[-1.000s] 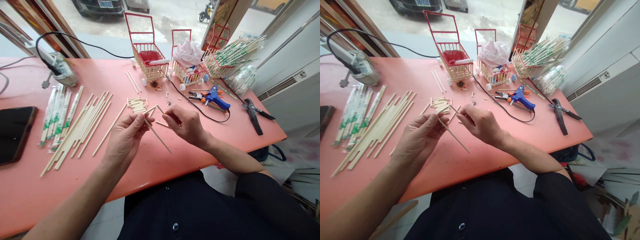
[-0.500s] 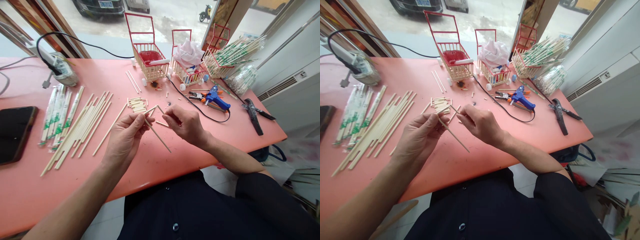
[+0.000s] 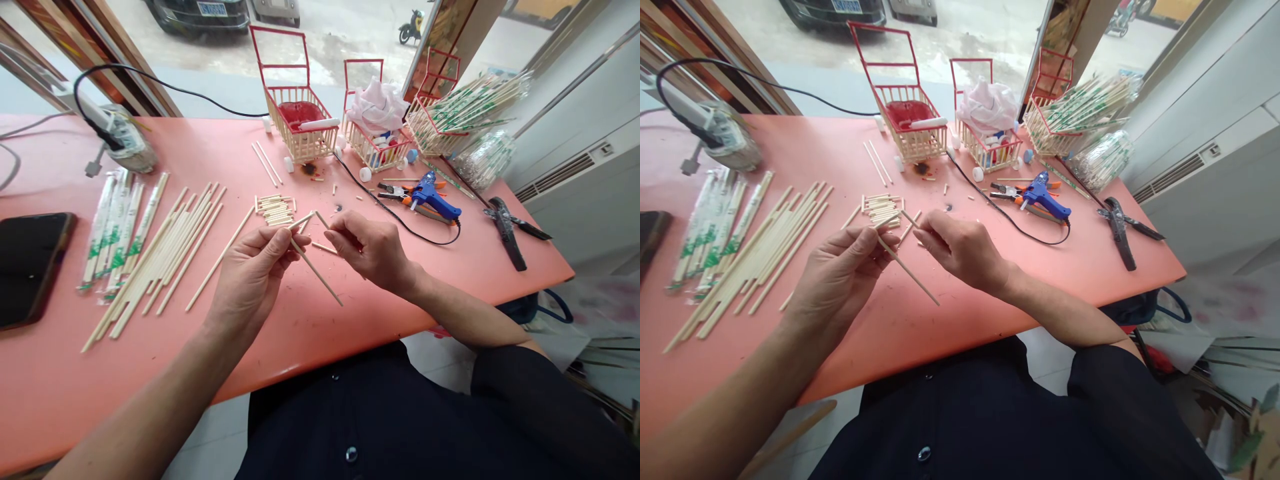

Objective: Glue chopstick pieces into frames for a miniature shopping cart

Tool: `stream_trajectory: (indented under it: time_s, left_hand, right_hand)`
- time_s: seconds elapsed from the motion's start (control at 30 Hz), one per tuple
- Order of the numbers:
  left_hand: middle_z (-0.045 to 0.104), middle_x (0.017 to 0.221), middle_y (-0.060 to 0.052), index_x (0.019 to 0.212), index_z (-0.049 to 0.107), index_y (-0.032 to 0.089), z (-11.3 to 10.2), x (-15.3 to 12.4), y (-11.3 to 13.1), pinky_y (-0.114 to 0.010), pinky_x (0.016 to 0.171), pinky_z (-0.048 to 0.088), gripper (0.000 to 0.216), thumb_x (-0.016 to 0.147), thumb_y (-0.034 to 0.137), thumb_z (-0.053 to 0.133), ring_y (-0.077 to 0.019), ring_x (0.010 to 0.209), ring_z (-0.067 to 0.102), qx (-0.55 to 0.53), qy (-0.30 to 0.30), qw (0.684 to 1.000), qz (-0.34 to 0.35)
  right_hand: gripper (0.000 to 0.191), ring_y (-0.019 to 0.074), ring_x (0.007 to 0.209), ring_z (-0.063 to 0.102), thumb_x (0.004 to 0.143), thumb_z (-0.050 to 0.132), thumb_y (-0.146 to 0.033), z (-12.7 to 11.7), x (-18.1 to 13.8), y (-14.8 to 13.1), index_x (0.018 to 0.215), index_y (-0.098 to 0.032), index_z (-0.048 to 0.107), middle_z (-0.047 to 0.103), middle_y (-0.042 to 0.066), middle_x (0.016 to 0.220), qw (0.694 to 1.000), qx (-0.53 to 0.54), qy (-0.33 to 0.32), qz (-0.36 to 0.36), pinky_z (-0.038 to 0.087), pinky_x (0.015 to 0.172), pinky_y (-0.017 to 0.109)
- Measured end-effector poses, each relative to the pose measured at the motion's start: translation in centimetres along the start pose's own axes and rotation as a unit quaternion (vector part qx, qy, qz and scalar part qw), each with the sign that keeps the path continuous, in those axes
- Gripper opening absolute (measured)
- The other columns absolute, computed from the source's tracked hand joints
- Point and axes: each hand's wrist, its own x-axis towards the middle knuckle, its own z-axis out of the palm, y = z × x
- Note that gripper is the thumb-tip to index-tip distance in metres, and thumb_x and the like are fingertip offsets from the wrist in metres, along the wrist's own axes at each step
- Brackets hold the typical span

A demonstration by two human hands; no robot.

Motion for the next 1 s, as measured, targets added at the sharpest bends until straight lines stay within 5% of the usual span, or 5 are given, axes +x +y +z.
stream_trajectory:
  time_s: [1.0]
  left_hand:
    - [0.084,0.086,-0.003,0.083,0.087,0.025,0.67,-0.61,0.46,-0.031,0.085,0.060,0.026,0.080,0.047,0.101,-0.0160,0.081,0.072,0.043,0.024,0.998,0.049]
  right_hand:
    - [0.026,0.0080,0.060,0.042,0.115,0.063,-0.028,-0.10,-0.23,0.10,0.090,-0.021,0.059,0.057,-0.005,0.075,1.000,-0.020,0.009,-0.017,0.037,0.063,0.024]
